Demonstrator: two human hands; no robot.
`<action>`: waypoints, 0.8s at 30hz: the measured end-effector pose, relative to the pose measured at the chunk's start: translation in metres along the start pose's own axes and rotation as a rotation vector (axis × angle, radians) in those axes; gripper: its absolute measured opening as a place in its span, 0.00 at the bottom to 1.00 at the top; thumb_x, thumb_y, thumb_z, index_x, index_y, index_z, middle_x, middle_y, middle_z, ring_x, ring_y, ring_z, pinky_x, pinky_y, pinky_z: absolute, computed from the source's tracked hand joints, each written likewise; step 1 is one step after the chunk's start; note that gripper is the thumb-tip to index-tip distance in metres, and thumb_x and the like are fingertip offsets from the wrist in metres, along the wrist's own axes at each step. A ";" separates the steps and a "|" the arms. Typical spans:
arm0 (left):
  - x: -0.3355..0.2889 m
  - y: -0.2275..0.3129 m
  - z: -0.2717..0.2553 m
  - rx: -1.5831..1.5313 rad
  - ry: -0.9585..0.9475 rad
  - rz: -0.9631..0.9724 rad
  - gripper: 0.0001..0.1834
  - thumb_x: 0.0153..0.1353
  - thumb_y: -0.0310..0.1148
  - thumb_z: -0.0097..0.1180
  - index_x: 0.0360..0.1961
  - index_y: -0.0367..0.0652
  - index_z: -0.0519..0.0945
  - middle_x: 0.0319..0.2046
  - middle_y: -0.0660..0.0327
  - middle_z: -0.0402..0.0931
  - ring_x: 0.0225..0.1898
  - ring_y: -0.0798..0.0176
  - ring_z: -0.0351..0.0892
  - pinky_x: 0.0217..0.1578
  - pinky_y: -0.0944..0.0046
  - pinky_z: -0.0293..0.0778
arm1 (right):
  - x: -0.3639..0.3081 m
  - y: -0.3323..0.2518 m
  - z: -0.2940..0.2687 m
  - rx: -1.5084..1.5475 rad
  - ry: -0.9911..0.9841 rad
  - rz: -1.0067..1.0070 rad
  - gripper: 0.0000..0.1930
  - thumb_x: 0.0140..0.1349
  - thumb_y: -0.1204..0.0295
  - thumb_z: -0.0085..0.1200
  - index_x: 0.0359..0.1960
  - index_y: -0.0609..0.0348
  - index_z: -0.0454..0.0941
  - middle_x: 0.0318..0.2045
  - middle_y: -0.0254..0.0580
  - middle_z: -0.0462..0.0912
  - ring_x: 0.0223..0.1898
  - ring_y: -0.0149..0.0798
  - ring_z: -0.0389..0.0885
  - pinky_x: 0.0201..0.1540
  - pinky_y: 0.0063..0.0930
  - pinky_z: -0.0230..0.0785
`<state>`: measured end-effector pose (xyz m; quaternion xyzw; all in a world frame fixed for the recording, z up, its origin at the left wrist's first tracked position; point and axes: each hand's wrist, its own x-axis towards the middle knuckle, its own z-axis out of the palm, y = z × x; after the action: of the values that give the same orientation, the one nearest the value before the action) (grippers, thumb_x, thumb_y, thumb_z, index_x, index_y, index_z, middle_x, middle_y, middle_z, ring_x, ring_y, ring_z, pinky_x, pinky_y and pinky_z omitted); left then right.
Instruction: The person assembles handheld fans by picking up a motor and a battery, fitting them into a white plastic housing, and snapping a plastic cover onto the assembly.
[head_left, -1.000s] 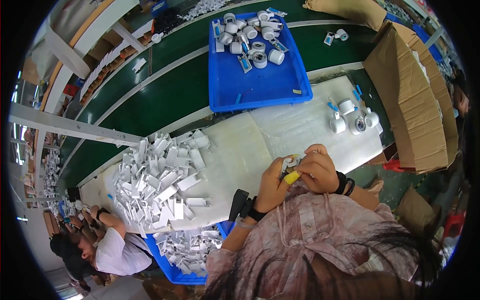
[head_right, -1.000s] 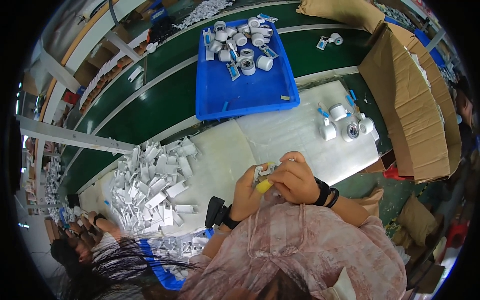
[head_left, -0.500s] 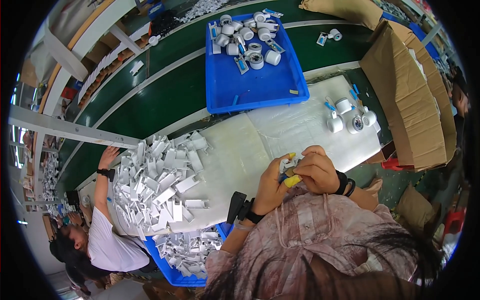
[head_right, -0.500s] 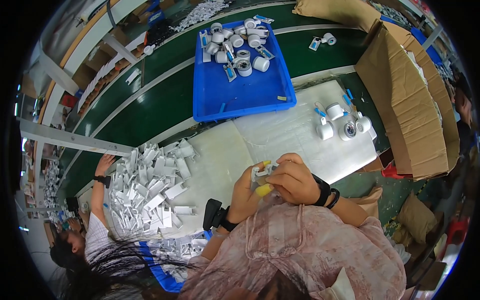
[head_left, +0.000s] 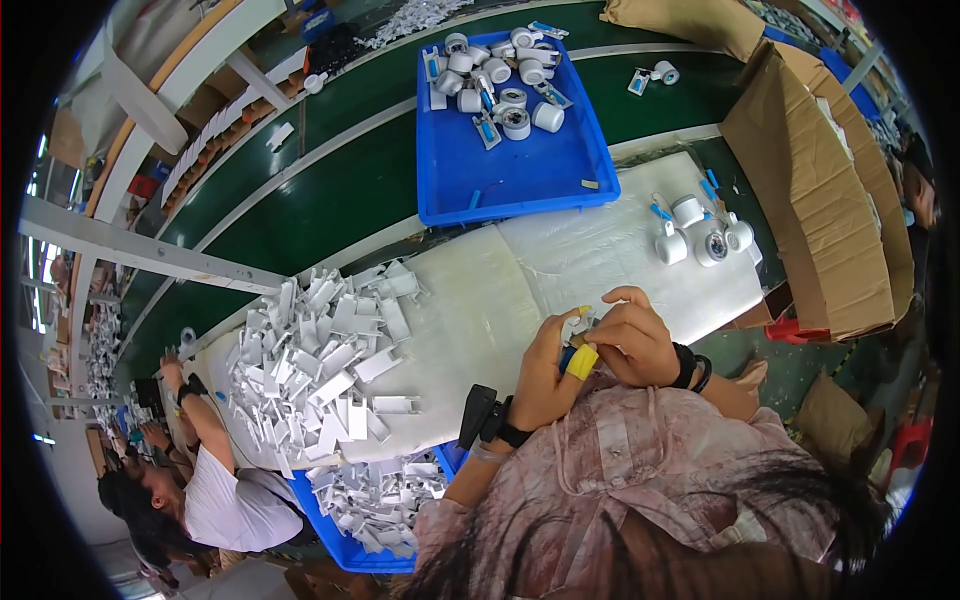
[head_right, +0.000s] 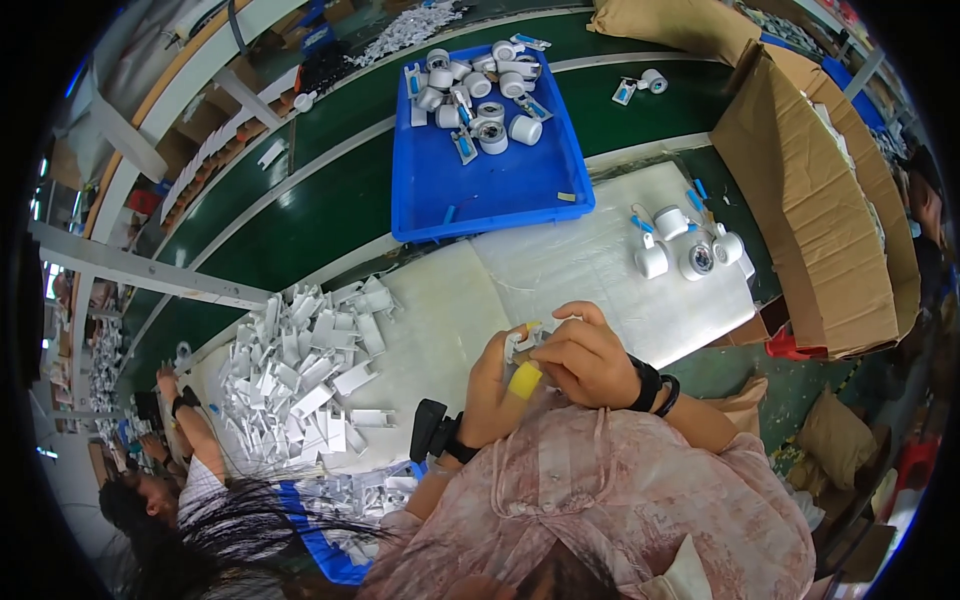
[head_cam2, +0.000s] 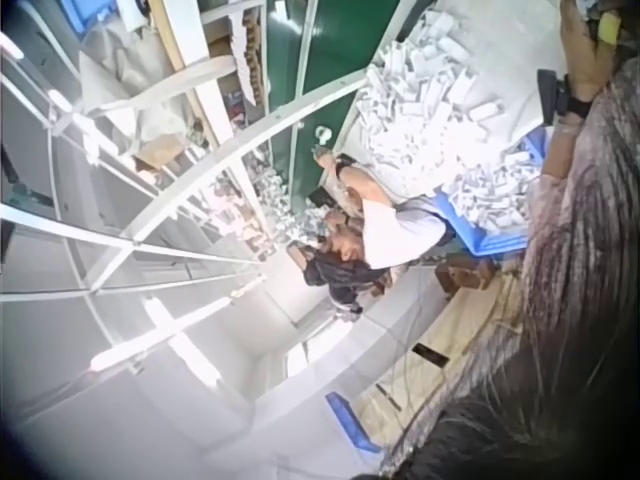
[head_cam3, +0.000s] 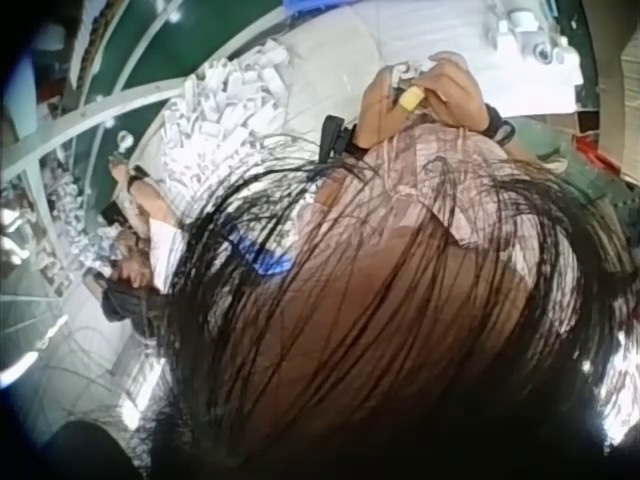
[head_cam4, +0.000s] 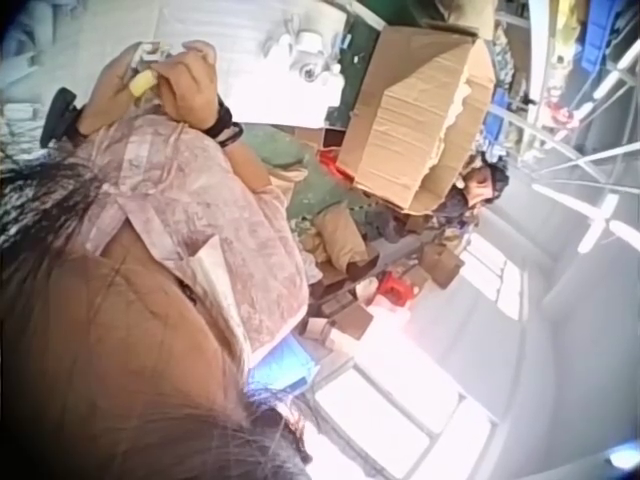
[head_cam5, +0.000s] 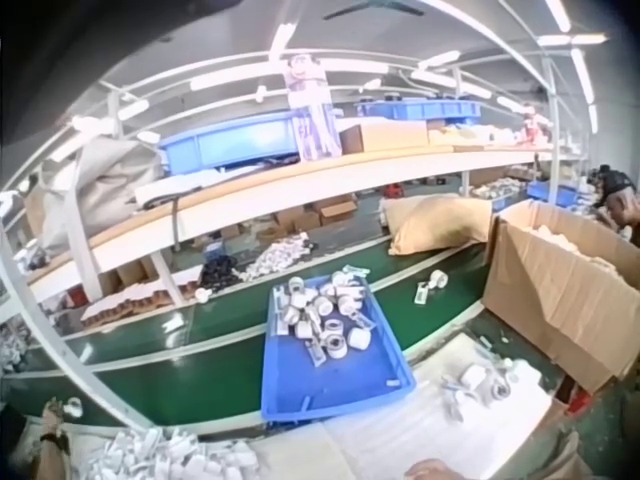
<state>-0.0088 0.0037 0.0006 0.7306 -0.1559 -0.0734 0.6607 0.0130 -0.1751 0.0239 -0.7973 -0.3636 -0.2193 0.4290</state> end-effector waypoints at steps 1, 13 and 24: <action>0.000 0.001 -0.001 -0.002 -0.004 0.018 0.25 0.60 0.28 0.54 0.58 0.33 0.66 0.49 0.44 0.71 0.49 0.43 0.73 0.51 0.57 0.69 | 0.000 0.000 0.001 0.002 0.004 0.003 0.12 0.43 0.84 0.63 0.32 0.59 0.80 0.27 0.36 0.77 0.29 0.38 0.75 0.51 0.41 0.69; -0.002 -0.003 0.001 0.058 0.030 0.079 0.22 0.61 0.24 0.48 0.57 0.32 0.67 0.49 0.42 0.71 0.50 0.38 0.72 0.51 0.55 0.69 | 0.001 -0.005 -0.001 -0.041 -0.022 -0.014 0.12 0.44 0.84 0.62 0.32 0.58 0.79 0.25 0.34 0.76 0.27 0.35 0.75 0.54 0.45 0.67; 0.005 0.002 -0.002 -0.049 0.068 -0.087 0.15 0.68 0.31 0.46 0.52 0.35 0.70 0.26 0.59 0.73 0.22 0.65 0.74 0.24 0.67 0.70 | 0.004 0.008 0.002 -0.035 -0.082 0.047 0.12 0.49 0.83 0.61 0.36 0.59 0.78 0.29 0.36 0.77 0.34 0.38 0.77 0.56 0.43 0.66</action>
<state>-0.0039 0.0035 0.0031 0.7226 -0.0996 -0.0808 0.6793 0.0219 -0.1753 0.0213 -0.8214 -0.3579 -0.1828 0.4048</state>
